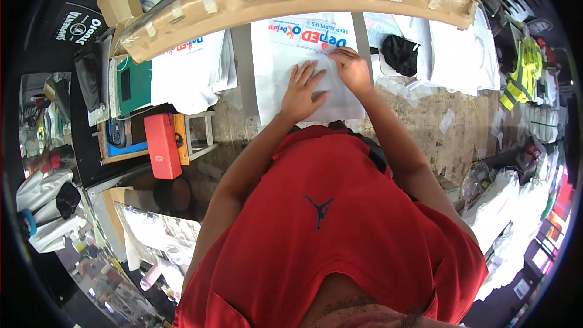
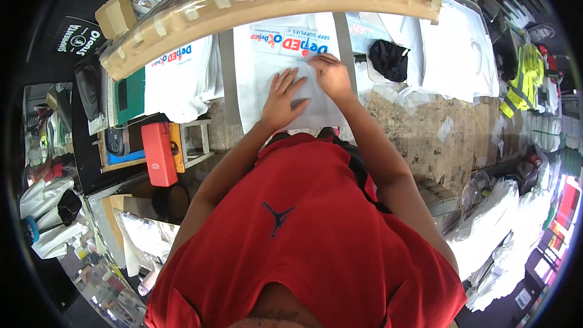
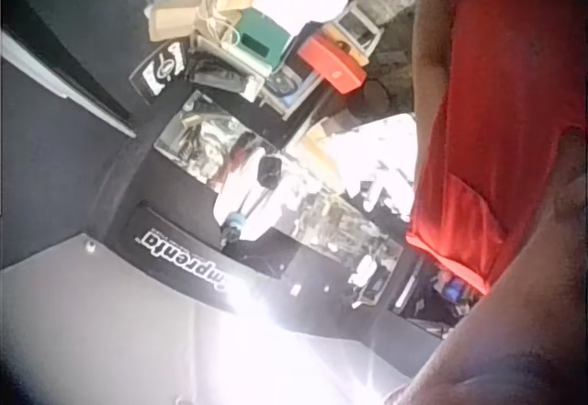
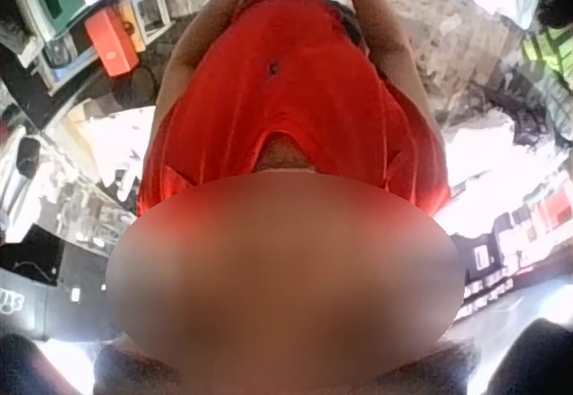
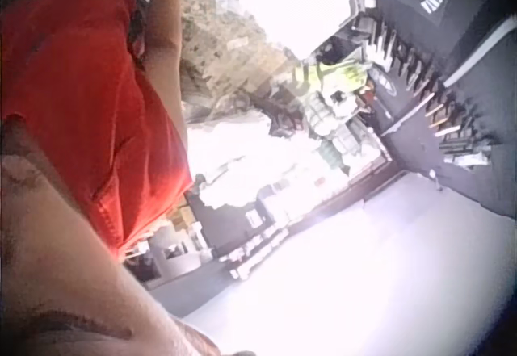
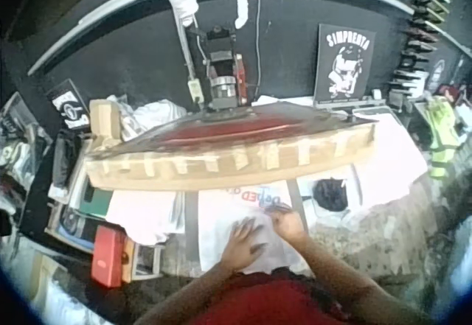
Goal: The person prepares and prints a design on white bags using a heat press machine and a screen. The person aligns a bag on the heat press, places a design sheet on it, and operates the machine to transfer the design, repeating the process for multiple bags.
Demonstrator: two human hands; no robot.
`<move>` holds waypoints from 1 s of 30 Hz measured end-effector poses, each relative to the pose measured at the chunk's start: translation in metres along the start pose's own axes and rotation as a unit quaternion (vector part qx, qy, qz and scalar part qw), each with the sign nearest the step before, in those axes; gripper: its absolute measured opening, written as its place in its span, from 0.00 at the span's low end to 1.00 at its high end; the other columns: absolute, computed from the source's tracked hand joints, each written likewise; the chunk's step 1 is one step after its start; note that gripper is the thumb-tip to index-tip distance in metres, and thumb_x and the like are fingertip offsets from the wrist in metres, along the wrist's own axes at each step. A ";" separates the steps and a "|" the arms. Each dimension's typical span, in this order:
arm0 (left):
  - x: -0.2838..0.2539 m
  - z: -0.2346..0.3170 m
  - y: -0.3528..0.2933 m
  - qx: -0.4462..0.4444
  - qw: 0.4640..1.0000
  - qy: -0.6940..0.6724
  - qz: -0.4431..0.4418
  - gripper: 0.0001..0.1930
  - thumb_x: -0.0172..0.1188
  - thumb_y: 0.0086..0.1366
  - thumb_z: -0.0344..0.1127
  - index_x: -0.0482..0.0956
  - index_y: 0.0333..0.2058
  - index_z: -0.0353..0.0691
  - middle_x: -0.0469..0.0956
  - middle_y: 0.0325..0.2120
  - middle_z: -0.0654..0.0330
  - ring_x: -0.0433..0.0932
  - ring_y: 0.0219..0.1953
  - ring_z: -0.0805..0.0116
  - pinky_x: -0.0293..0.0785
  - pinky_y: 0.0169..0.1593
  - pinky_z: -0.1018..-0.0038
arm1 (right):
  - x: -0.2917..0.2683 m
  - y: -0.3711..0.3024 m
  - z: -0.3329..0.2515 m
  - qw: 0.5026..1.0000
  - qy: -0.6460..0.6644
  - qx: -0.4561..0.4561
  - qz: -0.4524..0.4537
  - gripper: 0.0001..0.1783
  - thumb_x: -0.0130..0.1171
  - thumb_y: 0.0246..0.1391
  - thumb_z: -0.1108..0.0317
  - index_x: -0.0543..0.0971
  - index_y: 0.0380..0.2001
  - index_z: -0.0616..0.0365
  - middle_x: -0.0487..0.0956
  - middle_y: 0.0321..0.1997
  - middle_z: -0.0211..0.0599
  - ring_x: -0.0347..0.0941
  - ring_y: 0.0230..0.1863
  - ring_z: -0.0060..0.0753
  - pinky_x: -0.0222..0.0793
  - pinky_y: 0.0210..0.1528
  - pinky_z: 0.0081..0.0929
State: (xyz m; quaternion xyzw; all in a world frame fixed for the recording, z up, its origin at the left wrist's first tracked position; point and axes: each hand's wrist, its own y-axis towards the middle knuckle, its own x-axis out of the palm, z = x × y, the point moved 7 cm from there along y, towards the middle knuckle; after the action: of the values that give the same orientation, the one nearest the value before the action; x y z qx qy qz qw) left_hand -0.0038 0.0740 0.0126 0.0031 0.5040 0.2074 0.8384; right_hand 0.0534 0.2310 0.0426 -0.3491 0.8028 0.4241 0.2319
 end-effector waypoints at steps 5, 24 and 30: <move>-0.014 -0.013 -0.016 -0.061 0.991 -0.112 0.052 0.32 0.66 0.61 0.45 0.69 0.61 0.41 0.57 0.67 0.45 0.55 0.69 0.39 0.52 0.71 0.48 | -0.003 -0.016 0.008 0.999 0.029 0.031 0.015 0.10 0.59 0.51 0.80 0.86 0.32 0.57 0.86 0.40 0.37 0.81 0.53 0.36 0.78 0.55 0.33; -0.010 -0.001 -0.008 -0.064 0.991 0.111 0.023 0.40 0.50 0.70 0.60 0.57 0.71 0.39 0.47 0.73 0.40 0.38 0.76 0.43 0.32 0.74 0.43 | -0.011 -0.033 -0.007 0.998 -0.026 0.009 0.063 0.08 0.60 0.47 0.82 0.83 0.28 0.58 0.83 0.44 0.40 0.78 0.56 0.45 0.76 0.56 0.36; -0.010 0.000 -0.008 -0.064 0.990 0.119 0.028 0.39 0.52 0.69 0.60 0.59 0.71 0.43 0.49 0.72 0.40 0.41 0.76 0.43 0.34 0.73 0.41 | -0.013 -0.036 -0.014 0.996 -0.051 0.025 0.072 0.06 0.60 0.47 0.79 0.83 0.29 0.57 0.81 0.49 0.42 0.76 0.57 0.47 0.75 0.56 0.38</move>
State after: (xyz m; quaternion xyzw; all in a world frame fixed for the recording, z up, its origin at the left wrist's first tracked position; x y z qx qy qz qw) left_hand -0.0051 0.0632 0.0188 -0.0612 0.5858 0.2620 0.7645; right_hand 0.0881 0.2095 0.0404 -0.2622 0.8232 0.4372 0.2498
